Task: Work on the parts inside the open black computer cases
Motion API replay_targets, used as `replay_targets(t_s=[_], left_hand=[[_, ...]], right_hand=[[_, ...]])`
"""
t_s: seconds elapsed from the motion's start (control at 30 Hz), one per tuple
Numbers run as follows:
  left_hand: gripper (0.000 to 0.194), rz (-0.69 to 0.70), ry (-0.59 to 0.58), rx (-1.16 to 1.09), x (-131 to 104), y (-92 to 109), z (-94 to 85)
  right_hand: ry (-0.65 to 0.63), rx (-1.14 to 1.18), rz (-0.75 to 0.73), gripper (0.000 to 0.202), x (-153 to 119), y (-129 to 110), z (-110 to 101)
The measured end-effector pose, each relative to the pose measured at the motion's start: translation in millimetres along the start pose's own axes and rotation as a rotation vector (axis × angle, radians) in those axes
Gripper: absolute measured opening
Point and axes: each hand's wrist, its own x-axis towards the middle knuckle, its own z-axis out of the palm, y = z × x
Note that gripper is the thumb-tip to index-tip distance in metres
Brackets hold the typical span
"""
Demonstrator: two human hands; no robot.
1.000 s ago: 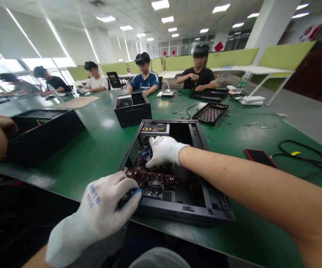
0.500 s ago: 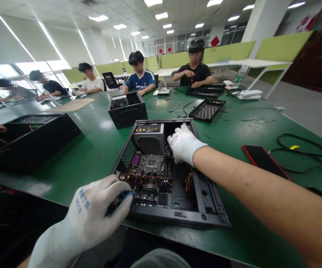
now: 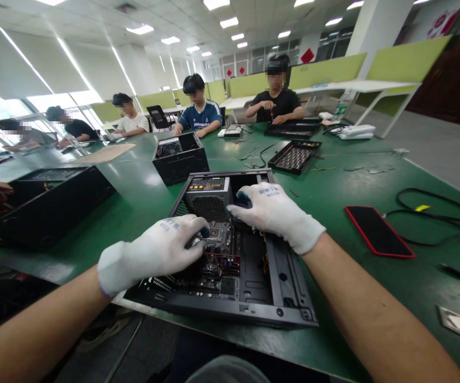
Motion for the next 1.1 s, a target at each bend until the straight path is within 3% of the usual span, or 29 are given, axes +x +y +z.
replay_targets(t_s=[0.2, 0.37, 0.53, 0.63, 0.83, 1.1], left_hand=[[0.037, 0.052, -0.384, 0.147, 78, -15, 24.3], [0.044, 0.085, -0.564, 0.155, 106, -24, 53.6], [0.069, 0.039, -0.567, 0.209, 109, -33, 66.9], [0.073, 0.006, -0.548, 0.235, 108, -35, 67.8], [0.055, -0.008, -0.545, 0.273, 108, -34, 65.6], [0.047, 0.023, -0.566, 0.261, 120, -33, 70.5]], right_hand=[[0.076, 0.076, -0.029, 0.057, -18, 0, 0], [0.128, 0.049, -0.045, 0.055, -20, 3, 7], [0.13, 0.023, -0.082, 0.059, -21, 6, 11], [0.131, 0.023, -0.084, 0.059, -21, 7, 12], [0.163, 0.013, -0.11, 0.058, -22, 8, 15], [0.145, 0.014, -0.092, 0.059, -22, 6, 11]])
